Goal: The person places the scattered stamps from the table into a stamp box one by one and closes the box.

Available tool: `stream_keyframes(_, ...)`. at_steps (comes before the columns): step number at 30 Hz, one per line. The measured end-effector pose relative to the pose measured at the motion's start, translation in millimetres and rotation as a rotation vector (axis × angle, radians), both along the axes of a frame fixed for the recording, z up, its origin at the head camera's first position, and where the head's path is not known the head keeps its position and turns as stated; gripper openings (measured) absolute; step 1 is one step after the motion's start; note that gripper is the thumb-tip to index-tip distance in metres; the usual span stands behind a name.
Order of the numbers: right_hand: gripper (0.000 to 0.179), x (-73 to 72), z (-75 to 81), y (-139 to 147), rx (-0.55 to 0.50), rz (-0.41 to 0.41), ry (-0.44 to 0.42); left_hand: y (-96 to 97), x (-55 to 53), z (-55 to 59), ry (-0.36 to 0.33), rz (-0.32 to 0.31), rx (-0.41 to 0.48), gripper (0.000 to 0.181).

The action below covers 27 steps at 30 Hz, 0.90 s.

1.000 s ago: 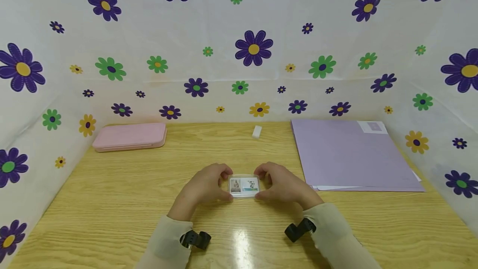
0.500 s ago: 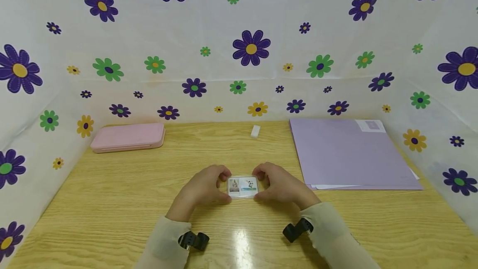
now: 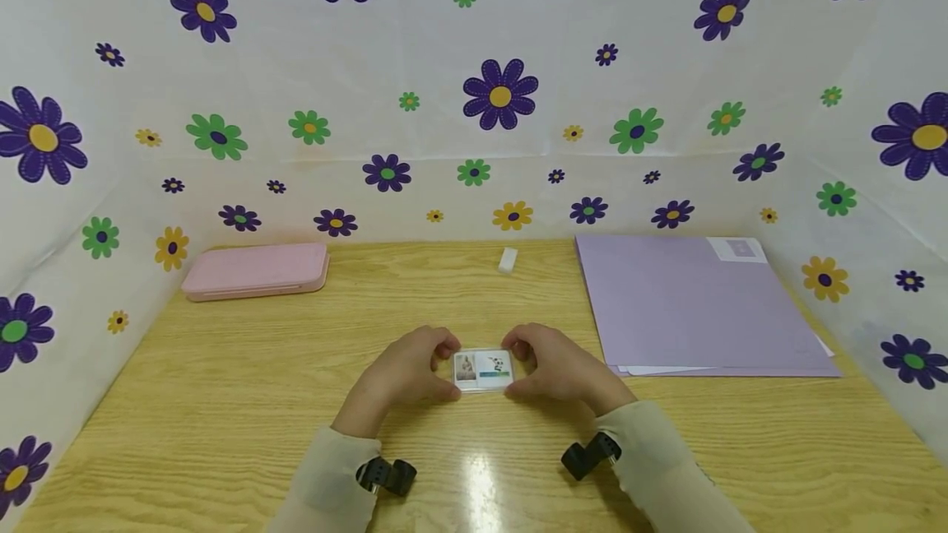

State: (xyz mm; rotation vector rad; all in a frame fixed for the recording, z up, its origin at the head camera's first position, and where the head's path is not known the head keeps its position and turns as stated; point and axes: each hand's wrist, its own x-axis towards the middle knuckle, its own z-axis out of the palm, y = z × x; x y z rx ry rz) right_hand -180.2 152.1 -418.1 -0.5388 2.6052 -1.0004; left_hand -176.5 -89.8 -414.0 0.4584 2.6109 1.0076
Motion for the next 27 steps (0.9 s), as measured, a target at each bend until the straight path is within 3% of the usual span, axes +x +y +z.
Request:
stream_keyframes(12, 0.049, -0.2, 0.5, 3, -0.001, -0.021, -0.028, 2.8, 2.2, 1.2, -0.002, 0.033, -0.003, 0.048)
stream_keyframes(21, 0.054, 0.0, 0.5, 5, -0.017, -0.008, -0.042, -1.2, 0.4, -6.8, -0.005, 0.029, 0.054, 0.054)
stream_keyframes(27, 0.057, -1.2, 0.7, 6, -0.02, 0.02, -0.029, -2.3, -0.6, -7.1, 0.003, 0.016, 0.046, 0.06)
